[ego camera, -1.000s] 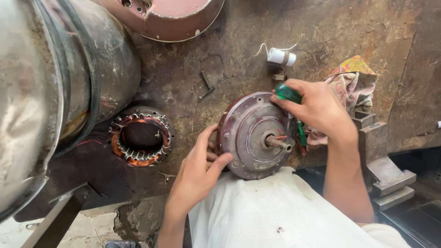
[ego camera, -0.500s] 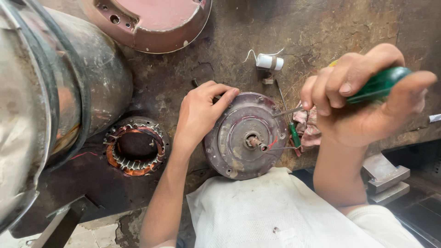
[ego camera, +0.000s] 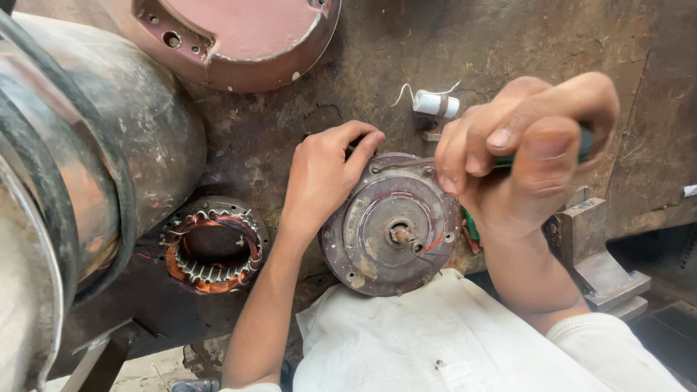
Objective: The person uses a screwdriver to tighten screws on the base of a disassembled electric motor. They adjust the motor's position on the workbench and briefly open a drawer to retrieve a tool before continuing to secure the motor housing.
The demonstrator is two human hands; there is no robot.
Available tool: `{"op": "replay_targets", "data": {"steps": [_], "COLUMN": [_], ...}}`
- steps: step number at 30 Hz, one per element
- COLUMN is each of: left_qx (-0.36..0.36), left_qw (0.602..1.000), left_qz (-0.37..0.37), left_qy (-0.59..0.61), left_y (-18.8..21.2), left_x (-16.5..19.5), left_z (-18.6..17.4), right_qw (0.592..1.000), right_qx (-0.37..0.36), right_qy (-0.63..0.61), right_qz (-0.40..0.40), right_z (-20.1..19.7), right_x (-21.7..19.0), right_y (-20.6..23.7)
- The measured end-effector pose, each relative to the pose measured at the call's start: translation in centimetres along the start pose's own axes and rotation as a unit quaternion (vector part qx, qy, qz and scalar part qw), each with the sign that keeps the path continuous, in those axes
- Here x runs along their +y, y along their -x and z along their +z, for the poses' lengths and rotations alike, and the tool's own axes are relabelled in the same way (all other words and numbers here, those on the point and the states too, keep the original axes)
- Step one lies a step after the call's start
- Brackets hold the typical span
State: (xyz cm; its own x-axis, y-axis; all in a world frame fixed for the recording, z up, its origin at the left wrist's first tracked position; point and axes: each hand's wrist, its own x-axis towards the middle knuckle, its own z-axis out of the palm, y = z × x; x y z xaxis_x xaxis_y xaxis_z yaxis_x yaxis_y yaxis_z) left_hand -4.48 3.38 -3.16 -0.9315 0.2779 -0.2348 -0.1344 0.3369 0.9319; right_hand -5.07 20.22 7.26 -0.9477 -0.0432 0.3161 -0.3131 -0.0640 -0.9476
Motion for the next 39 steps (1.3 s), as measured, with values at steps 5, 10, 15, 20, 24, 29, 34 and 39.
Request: {"op": "replay_targets", "data": {"steps": [5, 10, 15, 20, 24, 29, 34, 39], "left_qx": [0.024, -0.03, -0.018, -0.006, 0.001, 0.01, 0.017, 0.023], "left_qw": [0.995, 0.994, 0.995, 0.993, 0.992, 0.992, 0.992, 0.994], "left_qz": [0.041, 0.098, 0.1, 0.116, 0.127, 0.129, 0.127, 0.107], "left_qy": [0.087, 0.04, 0.014, -0.017, -0.02, -0.01, 0.006, 0.02], "left_y": [1.0, 2.7, 2.6, 2.3, 2.4, 2.6, 2.7, 2.6], "left_x": [-0.2, -0.1, 0.0, -0.3, -0.5, -0.8, -1.4, -2.1], "left_z": [-1.2, -2.6, -2.6, -2.3, -2.0, -2.0, -1.9, -2.1], "right_qw": [0.999, 0.992, 0.991, 0.988, 0.984, 0.987, 0.998, 0.946], "right_qx": [-0.001, 0.052, 0.031, -0.019, -0.028, 0.0, 0.038, -0.2], "right_qy": [0.004, 0.092, 0.121, 0.154, 0.173, 0.159, 0.041, -0.235], "right_qz": [0.044, 0.072, 0.053, 0.021, 0.008, 0.005, 0.023, -0.098], "right_z": [-0.3, 1.0, 2.4, 2.9, 3.0, 1.6, 0.7, 2.4], "right_x": [0.7, -0.3, -0.9, -0.8, -0.8, 0.7, 2.1, 3.9], "right_y": [0.7, 1.3, 0.5, -0.3, -1.0, 0.6, 3.3, -2.7]}}
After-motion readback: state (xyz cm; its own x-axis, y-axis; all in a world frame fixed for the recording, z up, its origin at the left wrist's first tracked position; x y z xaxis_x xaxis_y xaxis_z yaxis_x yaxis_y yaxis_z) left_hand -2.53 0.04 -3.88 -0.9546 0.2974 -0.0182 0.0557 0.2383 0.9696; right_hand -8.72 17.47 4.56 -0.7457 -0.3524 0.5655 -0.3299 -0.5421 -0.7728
